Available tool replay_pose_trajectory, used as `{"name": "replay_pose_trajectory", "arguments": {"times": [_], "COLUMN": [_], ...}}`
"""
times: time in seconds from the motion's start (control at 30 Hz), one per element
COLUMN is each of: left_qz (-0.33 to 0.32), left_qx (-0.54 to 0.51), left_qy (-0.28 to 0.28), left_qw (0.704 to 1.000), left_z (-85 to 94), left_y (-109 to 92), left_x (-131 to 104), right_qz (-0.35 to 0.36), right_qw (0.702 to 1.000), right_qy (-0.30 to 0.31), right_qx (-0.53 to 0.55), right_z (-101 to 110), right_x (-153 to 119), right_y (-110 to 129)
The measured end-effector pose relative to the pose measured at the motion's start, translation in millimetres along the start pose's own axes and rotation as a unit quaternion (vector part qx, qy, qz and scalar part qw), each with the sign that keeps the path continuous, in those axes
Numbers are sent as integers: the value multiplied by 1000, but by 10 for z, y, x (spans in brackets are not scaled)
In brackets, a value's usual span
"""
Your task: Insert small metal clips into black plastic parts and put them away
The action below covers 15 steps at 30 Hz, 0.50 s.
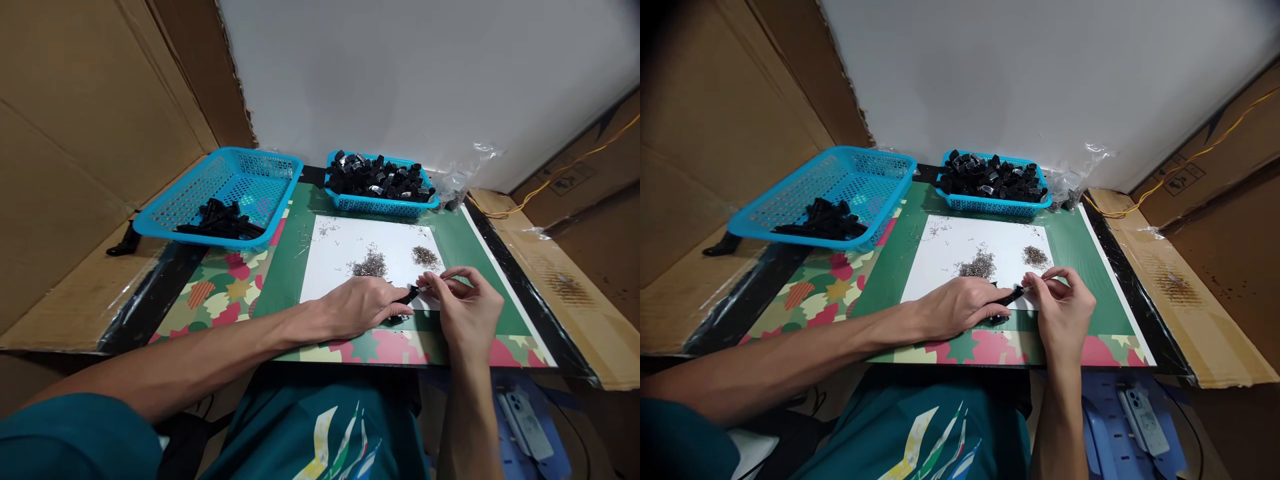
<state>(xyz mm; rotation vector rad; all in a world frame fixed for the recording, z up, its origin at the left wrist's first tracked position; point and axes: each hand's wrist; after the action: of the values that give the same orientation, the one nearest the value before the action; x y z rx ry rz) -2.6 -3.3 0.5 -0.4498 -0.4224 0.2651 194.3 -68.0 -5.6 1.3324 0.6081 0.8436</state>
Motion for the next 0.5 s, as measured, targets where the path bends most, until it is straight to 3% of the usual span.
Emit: {"name": "replay_pose_trajectory", "arguments": {"times": [0.5], "left_qz": [4], "left_qx": [-14], "left_qy": [9], "left_qw": [1000], "left_z": [14], "left_y": [25], "left_x": [29], "right_qz": [29], "right_qw": [997], "right_qy": [20], "right_qx": [-65], "right_z": [-10], "right_x": [13], "right_y": [4]}}
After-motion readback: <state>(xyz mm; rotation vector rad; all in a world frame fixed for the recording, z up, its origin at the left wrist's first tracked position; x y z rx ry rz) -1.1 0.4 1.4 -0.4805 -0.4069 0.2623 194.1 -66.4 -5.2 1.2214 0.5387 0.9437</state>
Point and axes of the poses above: each hand's wrist, its own x-axis towards the middle knuckle, its own z-axis out of the back of the hand, y = z × x, and after that the axes turned 6 degrees about -z, right-handed
